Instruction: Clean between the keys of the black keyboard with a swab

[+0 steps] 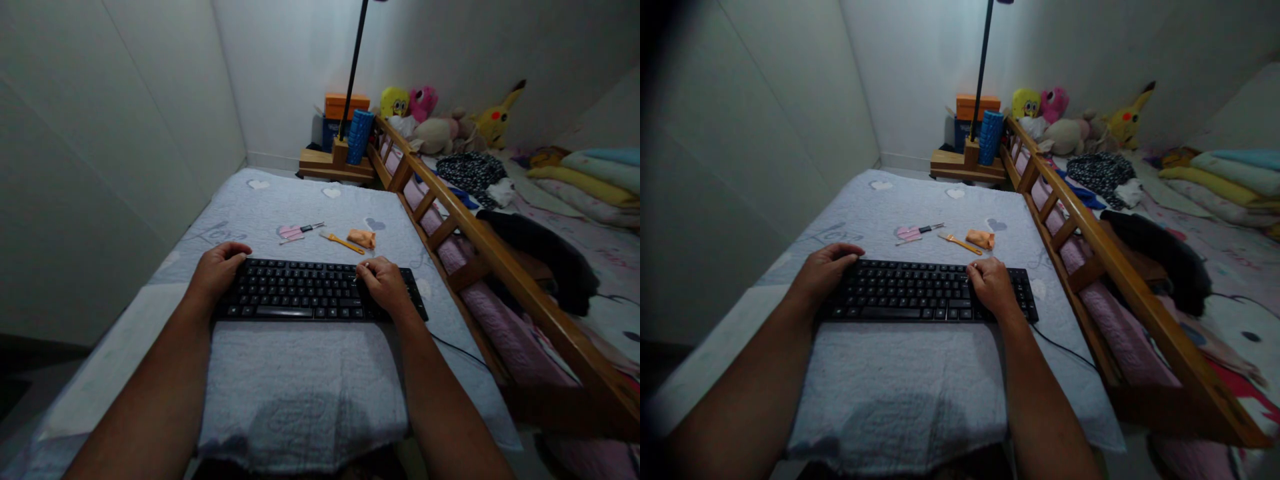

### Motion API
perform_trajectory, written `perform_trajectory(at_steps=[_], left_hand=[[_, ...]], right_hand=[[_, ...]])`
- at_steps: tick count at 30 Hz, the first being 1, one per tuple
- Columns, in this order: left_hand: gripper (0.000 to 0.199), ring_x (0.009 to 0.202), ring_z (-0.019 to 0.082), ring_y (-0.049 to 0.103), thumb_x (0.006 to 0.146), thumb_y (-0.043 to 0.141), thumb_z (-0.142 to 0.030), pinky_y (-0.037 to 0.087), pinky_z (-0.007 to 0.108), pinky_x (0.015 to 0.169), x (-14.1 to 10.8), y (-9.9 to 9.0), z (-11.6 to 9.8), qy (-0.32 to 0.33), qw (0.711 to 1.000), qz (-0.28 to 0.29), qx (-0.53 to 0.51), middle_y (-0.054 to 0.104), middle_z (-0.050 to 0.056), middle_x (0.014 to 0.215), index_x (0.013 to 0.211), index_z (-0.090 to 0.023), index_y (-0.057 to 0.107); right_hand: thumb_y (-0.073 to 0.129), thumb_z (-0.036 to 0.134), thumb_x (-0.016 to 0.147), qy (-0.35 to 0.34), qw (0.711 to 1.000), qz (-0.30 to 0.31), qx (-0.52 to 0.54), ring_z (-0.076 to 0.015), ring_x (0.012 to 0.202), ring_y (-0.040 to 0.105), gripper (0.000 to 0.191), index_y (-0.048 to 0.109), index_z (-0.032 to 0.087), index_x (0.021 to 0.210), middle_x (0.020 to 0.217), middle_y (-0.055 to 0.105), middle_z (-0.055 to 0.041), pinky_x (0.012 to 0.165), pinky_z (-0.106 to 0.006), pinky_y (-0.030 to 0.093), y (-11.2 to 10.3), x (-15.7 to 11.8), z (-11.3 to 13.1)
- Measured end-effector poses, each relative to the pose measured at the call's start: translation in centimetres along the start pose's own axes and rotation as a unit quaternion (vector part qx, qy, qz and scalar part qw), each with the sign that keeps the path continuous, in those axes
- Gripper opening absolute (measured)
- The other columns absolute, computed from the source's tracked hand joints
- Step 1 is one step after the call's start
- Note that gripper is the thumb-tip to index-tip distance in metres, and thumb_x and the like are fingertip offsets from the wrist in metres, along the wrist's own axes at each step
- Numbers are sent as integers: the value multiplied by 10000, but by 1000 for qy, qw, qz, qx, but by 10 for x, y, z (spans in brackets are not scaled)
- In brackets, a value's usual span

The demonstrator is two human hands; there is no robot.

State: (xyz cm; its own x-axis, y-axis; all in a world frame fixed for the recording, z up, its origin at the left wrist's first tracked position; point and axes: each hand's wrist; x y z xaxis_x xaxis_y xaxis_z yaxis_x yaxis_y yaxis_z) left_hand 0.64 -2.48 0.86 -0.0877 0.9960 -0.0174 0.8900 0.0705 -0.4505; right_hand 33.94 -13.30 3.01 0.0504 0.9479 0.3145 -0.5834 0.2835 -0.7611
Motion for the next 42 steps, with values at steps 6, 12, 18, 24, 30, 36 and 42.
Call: perform_trajectory(at_steps=[6, 12, 18, 24, 30, 36, 42], left_hand=[[280, 842, 240, 632, 663, 635, -361, 490, 341, 808, 2, 0, 2, 9, 1000, 4, -3, 709, 44, 871, 876, -205, 730], [277, 831, 237, 630, 665, 632, -359, 487, 339, 814, 3, 0, 3, 9, 1000, 6, 1, 711, 42, 869, 875, -209, 730], [272, 805, 228, 626, 670, 627, -357, 493, 330, 795, 3, 0, 4, 13, 1000, 4, 4, 710, 37, 857, 875, -214, 733], [285, 798, 228, 627, 666, 625, -352, 497, 330, 782, 1, 0, 2, 3, 1000, 3, 9, 712, 37, 860, 886, -209, 735], [282, 791, 223, 626, 664, 628, -353, 493, 326, 768, 1, 0, 1, 4, 1000, 5, 1, 710, 33, 860, 882, -207, 732], [282, 808, 229, 629, 665, 630, -354, 489, 331, 785, 2, 0, 1, 7, 1000, 3, 7, 713, 35, 860, 882, -207, 736], [287, 789, 223, 623, 664, 630, -358, 489, 324, 762, 2, 0, 3, 14, 1000, 3, 5, 708, 31, 838, 885, -208, 736]], right_hand=[[548, 233, 916, -17, 1000, 0, 21, -216, 834, 641, 243, 686, 219, 716, 788, 720, -49, 803, -341, 443, 6, -1, 5], [545, 233, 930, -26, 999, -2, 26, -218, 846, 643, 247, 689, 218, 729, 798, 725, -51, 815, -349, 448, 9, -1, 6], [549, 209, 932, -40, 999, -5, 33, -216, 858, 649, 236, 699, 216, 752, 820, 733, -53, 831, -344, 453, 11, -1, 7], [563, 206, 931, -53, 998, -7, 46, -223, 864, 658, 216, 710, 210, 773, 836, 741, -62, 830, -352, 459, 13, -1, 7], [563, 217, 938, -48, 998, -7, 46, -229, 872, 659, 223, 714, 219, 773, 834, 742, -57, 835, -361, 460, 13, -1, 5], [564, 219, 939, -47, 998, -20, 47, -234, 905, 656, 213, 729, 215, 805, 856, 751, -63, 858, -371, 463, 15, -1, 3], [587, 226, 934, -47, 997, -36, 47, -241, 923, 658, 186, 748, 220, 842, 884, 762, -69, 879, -385, 468, 19, 1, -1]])
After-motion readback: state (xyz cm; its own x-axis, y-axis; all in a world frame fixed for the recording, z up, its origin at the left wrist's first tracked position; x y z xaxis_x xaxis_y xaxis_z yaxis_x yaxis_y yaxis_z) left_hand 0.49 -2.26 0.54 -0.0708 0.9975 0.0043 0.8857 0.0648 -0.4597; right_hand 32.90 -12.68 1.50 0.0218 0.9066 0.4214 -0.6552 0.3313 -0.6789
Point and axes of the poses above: each hand's wrist, its own x-axis towards the middle knuckle, its own y-axis out of the palm, z = x × y
